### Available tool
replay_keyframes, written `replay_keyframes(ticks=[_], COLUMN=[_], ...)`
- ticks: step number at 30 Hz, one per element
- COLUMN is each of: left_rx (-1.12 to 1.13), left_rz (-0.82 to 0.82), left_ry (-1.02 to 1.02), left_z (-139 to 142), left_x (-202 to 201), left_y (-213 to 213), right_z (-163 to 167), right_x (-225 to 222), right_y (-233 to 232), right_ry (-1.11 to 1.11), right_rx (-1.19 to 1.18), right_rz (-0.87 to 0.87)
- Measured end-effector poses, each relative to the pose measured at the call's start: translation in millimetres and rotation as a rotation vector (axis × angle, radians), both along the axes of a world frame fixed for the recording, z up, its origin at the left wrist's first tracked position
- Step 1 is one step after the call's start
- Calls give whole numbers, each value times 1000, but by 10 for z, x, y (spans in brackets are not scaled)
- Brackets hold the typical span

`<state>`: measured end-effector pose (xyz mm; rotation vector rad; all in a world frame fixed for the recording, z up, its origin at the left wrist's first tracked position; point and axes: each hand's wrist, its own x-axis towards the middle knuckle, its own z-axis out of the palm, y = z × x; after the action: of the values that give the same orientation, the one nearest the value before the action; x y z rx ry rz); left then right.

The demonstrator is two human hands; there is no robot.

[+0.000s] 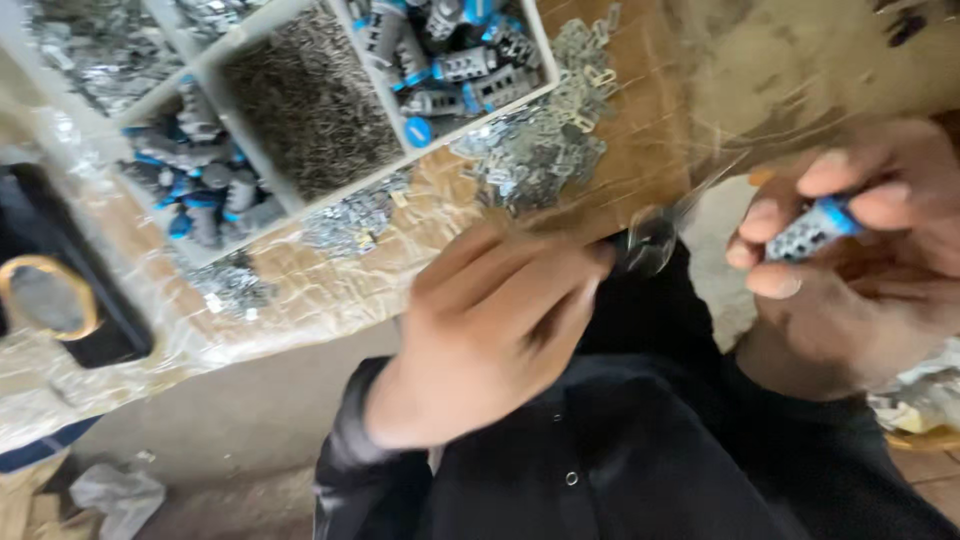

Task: The person sits at a work table with bins of small hardware parts and repeatedly picks small metal staples from a bin, inserting them one at a time into a blue-capped plastic wall anchor held in the other hand. The person continues this insertion cycle throughout the episode, occasionally reaching into the bins for more staples.

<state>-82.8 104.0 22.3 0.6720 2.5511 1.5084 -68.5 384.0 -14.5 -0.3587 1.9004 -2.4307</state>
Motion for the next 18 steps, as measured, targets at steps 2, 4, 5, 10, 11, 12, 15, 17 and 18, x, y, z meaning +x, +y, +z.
replay_keyframes(ticks=[2,4,5,10,11,12,15,17,18], left_rx=[-152,-179,-201,-417,-456,-457,-477,-521,-524], left_rz=[131,171,189,311,334,336,385,400,375], left_ry=[144,145,152,263,284,238,171,187,149], left_z=[-101,-147,-169,-248,-284,-344,-458,-447,-401], left_x=[-95,-81,-36,472,582,671,846,844,809], left_y=[286,378,349,-134,-227,-297,-421,-453,-465], right_z=[14,-134,-256,-637,-636,-599,-386,-247,-226], right_x=[-145,-178,-169,-110,-129,-160,-138,-16,36], right_y=[-29,-184,-281,-382,-354,-303,-293,-412,-496], right_ry=[34,-8,-24,-20,-7,-2,-43,-102,-134], right_rx=[26,59,66,-32,-55,-50,33,16,-41], right_rz=[9,-72,-114,-236,-229,-209,-102,-53,-26])
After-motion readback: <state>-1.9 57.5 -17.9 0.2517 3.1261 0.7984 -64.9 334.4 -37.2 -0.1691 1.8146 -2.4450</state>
